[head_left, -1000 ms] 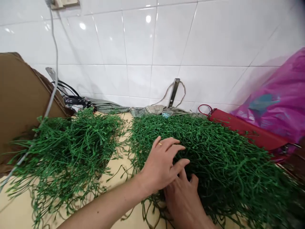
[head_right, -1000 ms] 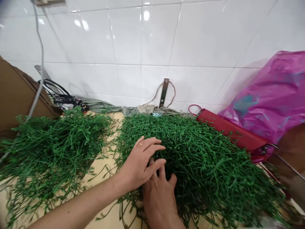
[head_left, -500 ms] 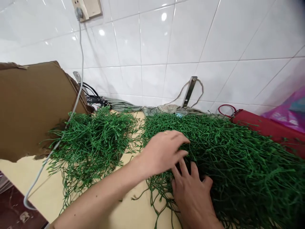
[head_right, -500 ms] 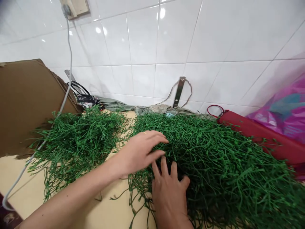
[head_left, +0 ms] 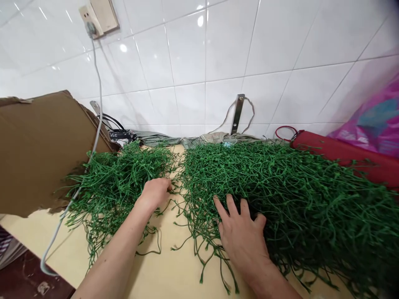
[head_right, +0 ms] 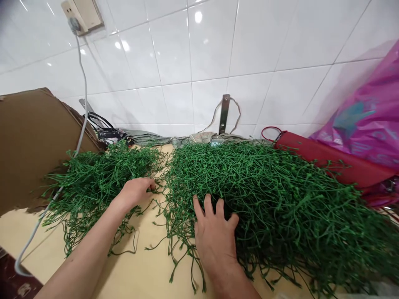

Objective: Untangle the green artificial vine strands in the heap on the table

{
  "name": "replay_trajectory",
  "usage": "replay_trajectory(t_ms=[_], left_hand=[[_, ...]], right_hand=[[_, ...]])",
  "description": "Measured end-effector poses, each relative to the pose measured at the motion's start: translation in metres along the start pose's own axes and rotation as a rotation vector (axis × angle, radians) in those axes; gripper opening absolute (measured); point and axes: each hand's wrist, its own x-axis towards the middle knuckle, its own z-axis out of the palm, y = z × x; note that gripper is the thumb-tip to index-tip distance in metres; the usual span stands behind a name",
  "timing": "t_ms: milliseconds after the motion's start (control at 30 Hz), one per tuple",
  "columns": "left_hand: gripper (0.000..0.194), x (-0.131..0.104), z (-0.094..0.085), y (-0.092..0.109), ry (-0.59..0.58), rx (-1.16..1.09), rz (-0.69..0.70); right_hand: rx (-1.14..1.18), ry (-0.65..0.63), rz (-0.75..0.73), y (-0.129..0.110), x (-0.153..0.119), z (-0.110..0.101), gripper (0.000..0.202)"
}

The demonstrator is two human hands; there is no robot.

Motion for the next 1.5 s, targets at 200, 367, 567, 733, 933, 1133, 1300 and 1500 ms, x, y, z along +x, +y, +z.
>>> replay_trajectory(t_ms=[200, 367, 567, 733, 933, 1133, 1300, 1500], left_hand=[[0.013, -0.010, -0.023, 0.020, 0.175, -0.152, 0.126], [0.012, -0.028, -0.050, 0.050, 0.582, -0.482, 0.380], [0.009, -0.036, -0.071, 0.082, 0.713, -0.688, 0.501], [0.014, -0.033, -0.082, 0.132, 0.481, -0.753, 0.861], [0.013, -0.025, -0.072, 0.162, 0.264, -0.990, 0.971], [0.071, -0.005, -0.039, 0.138, 0.236, -0.816, 0.788], [0.071, -0.009, -0.020, 0.099, -0.118, -0.562, 0.575], [0.024, -0.021, -0.010, 0.049, -0.348, -0.537, 0.447]], right_hand=[[0.014, -0.032, -0.009, -0.001, 0.000, -0.002, 0.059], [0.092, -0.073, -0.035, 0.008, 0.000, -0.008, 0.057], [0.527, -0.233, -0.165, 0.057, -0.005, -0.030, 0.057], [1.002, 0.040, -0.016, 0.080, -0.001, -0.051, 0.043], [1.442, 0.246, 0.192, 0.081, 0.002, -0.052, 0.027], [1.681, 0.493, 0.536, 0.103, -0.014, -0.047, 0.034], [1.814, 0.680, 0.622, 0.120, -0.020, -0.045, 0.023], [1.876, 0.745, 0.601, 0.136, -0.020, -0.035, 0.020]])
